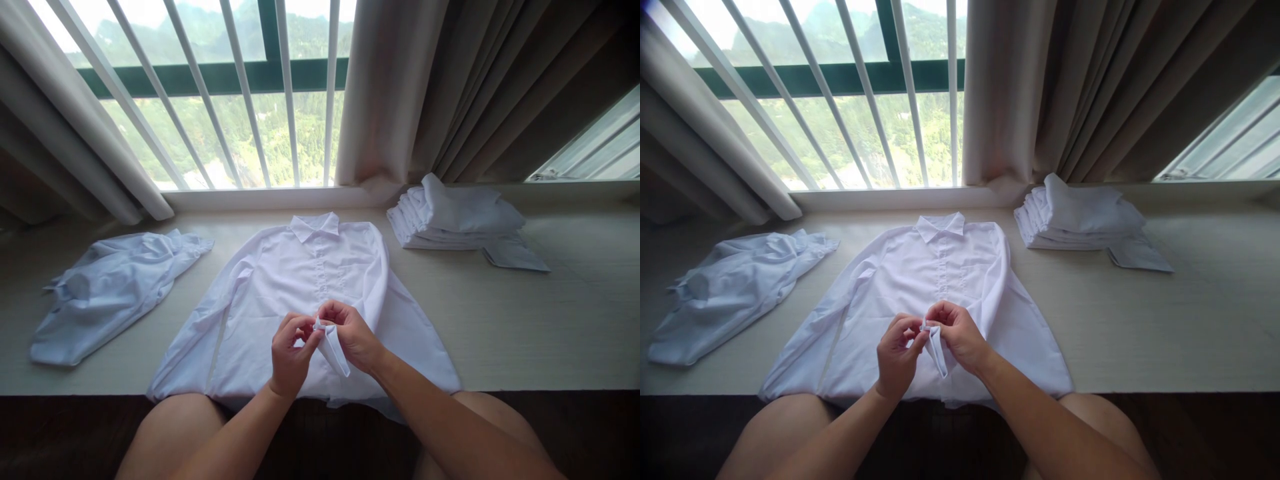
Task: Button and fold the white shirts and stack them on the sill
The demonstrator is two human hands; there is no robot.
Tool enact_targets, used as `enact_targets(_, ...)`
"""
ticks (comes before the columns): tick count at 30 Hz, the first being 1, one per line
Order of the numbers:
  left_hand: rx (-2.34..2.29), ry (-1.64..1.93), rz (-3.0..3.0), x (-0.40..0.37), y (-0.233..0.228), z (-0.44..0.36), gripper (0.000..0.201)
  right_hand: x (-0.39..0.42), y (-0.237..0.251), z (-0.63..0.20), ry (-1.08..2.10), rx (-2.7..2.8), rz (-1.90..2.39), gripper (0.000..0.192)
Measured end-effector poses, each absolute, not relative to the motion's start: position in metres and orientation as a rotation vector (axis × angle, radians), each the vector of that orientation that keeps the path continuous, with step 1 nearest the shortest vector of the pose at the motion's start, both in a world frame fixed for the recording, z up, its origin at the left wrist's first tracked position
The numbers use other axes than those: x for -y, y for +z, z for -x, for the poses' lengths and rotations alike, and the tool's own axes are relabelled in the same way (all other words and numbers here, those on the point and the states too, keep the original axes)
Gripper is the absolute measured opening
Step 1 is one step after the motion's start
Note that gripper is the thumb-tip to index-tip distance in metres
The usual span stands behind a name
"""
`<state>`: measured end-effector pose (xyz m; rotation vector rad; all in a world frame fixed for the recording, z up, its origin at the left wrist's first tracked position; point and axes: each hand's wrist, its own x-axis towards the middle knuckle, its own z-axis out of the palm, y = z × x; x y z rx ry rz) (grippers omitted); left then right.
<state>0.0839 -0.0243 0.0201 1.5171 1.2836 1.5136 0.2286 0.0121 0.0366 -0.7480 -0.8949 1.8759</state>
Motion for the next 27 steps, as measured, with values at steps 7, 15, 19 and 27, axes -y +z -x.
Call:
enact_targets(7,-1.283,1.511,-1.499,0.0245,0.0190,-0.0847,0.005,-0.0128,0.0376,-0.2281,1.878,0.894,0.751,0.026)
enact_targets(15,-1.272,1.507,-1.487,0.0240,0.0171,-0.0841,0.006,-0.0121,0.0362,-0.2285,1.887,0.889,0.748,0.027)
enact_targets(19,-1.270,1.507,-1.485,0.0240,0.0176,-0.0841,0.006,-0.0121,0.0342,-0.2282,1.894,0.878,0.746,0.028)
enact_targets(27,-1.264,1.503,-1.483,0.0251,0.0196,-0.0830,0.006,-0.0121,0.0331,-0.2284,1.901,0.902,0.749,0.028)
